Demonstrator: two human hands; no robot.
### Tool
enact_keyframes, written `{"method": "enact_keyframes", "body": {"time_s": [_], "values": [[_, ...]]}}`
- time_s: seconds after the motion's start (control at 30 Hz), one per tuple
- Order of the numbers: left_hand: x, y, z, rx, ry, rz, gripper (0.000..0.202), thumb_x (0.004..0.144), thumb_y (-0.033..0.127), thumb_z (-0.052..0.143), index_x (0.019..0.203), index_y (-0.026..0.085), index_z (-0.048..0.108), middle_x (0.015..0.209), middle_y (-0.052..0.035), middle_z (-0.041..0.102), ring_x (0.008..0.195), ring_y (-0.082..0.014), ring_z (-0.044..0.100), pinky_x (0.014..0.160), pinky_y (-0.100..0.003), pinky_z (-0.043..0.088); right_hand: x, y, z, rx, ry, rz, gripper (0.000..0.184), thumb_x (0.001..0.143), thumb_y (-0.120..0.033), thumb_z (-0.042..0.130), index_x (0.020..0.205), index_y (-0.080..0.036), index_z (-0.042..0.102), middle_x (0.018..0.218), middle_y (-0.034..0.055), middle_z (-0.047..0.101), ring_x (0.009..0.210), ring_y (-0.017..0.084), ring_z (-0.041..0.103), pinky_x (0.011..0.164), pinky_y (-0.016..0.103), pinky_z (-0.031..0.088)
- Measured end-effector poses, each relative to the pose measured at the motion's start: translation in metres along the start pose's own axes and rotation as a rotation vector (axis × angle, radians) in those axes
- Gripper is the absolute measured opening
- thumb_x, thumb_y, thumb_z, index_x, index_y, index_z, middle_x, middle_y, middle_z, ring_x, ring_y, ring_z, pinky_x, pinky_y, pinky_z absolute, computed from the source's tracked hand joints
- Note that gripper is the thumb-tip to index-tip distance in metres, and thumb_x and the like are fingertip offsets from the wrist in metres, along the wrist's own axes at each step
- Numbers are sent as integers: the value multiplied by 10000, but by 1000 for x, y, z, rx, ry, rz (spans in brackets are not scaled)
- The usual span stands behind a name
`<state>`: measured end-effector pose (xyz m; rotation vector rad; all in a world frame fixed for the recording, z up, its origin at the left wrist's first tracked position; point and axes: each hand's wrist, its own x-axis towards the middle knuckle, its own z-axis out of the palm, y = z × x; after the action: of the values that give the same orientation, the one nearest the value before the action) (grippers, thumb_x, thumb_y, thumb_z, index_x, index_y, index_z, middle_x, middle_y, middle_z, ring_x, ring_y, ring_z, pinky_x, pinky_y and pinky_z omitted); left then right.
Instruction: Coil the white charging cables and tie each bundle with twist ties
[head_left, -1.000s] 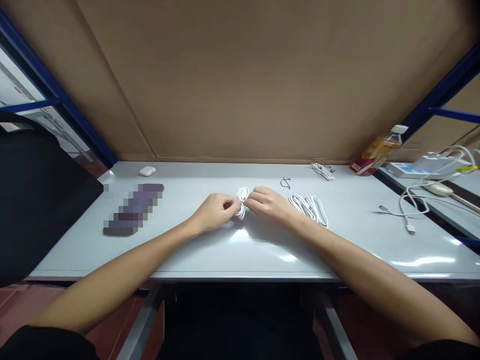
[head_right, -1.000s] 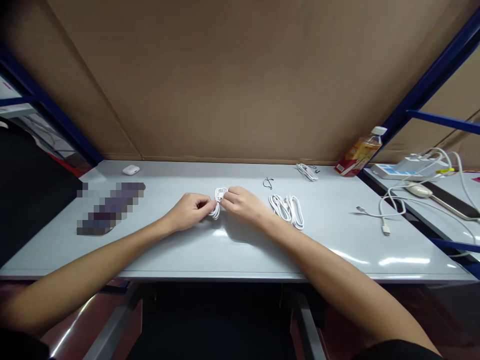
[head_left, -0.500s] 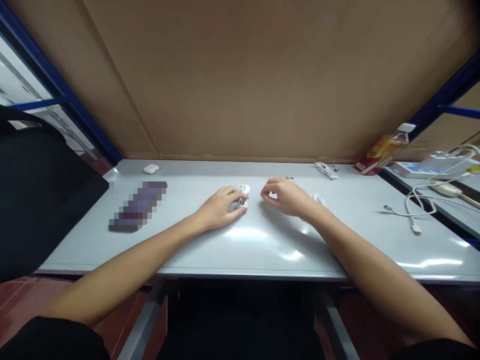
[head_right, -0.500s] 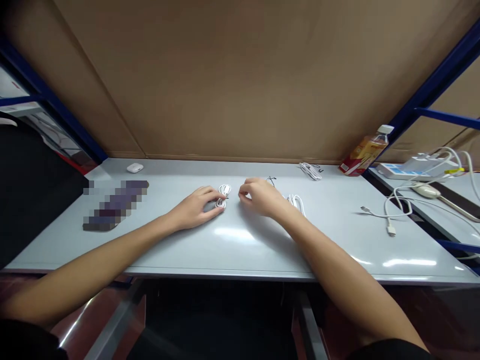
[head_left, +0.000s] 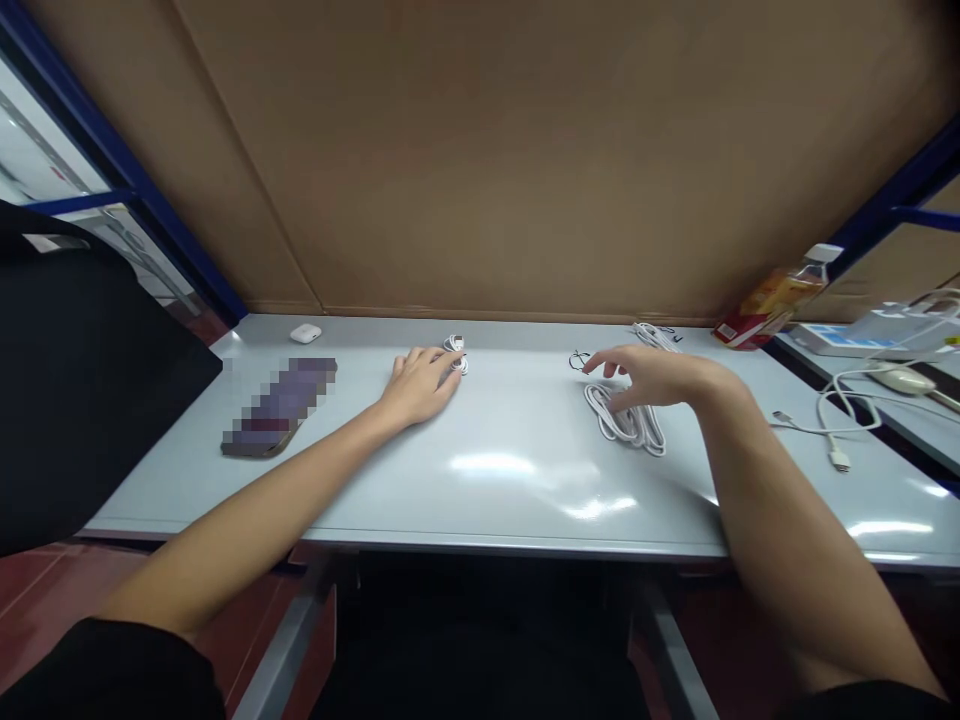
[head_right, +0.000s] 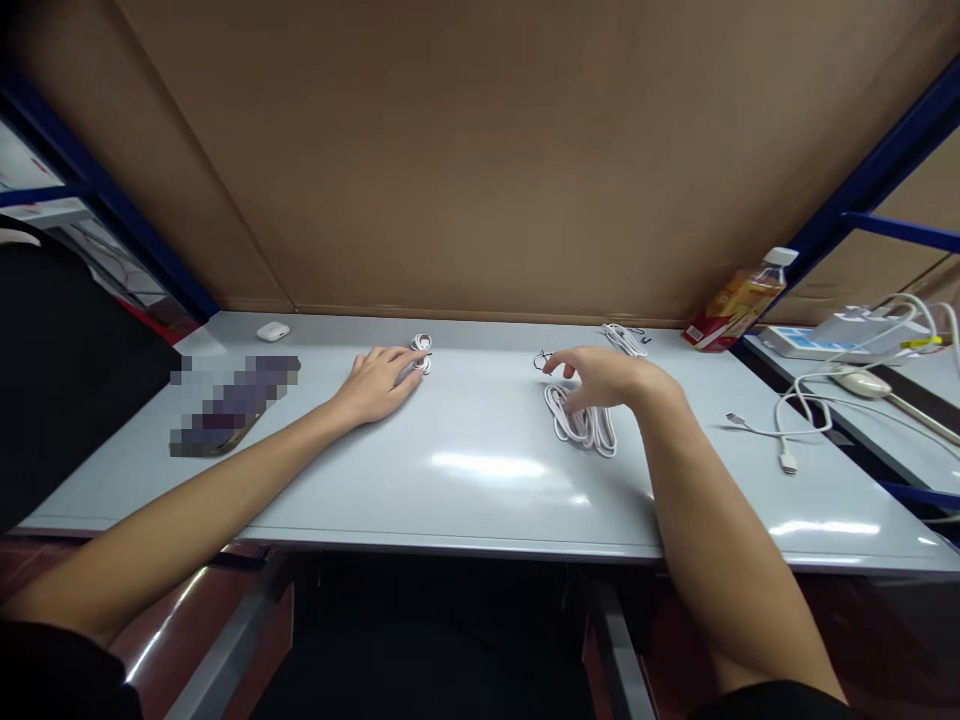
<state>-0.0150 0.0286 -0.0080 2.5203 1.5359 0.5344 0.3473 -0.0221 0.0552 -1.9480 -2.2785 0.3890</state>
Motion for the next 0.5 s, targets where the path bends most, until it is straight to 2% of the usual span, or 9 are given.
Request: {"method": "enact_keyframes", "body": {"time_s": [0.13,0.23,0.27,0.37,0.5], "values": [[-4,6,-2,-60,46,15,474,1009,405,467,1436,231,577,1481,-153,535,1362,-382,452,1110,-597,368,10,-25,7,-31,-24,-51,493,700,-307,789,1186,-242,739,1107,108,717,1005,316,659,688,367,516],[-10,17,-4,-152,120,121,418,965,365,558,1341,199,635,1429,-149,548,1364,-356,457,1143,-543,383,13,-54,26,21,7,-136,324,804,-336,719,1101,-210,750,1054,117,728,892,259,664,672,330,484],[-12,22,-5,-180,117,170,386,953,359,586,1299,201,657,1391,-134,574,1348,-332,480,1152,-508,390,13,-65,34,35,13,-159,245,835,-316,685,1036,-192,750,982,112,737,812,232,652,650,319,459],[-18,35,-6,-319,37,343,335,957,366,620,1245,203,676,1222,-104,653,1171,-265,603,1057,-419,478,9,-91,53,167,25,-219,156,889,-275,615,957,-191,727,718,36,704,582,164,552,571,297,373],[-22,41,-4,-411,-48,456,240,986,338,614,1164,213,715,1087,-83,656,1007,-230,631,907,-372,519,6,-103,60,401,-40,-282,173,905,-313,603,908,-194,727,715,16,695,588,153,544,566,286,367]]}}
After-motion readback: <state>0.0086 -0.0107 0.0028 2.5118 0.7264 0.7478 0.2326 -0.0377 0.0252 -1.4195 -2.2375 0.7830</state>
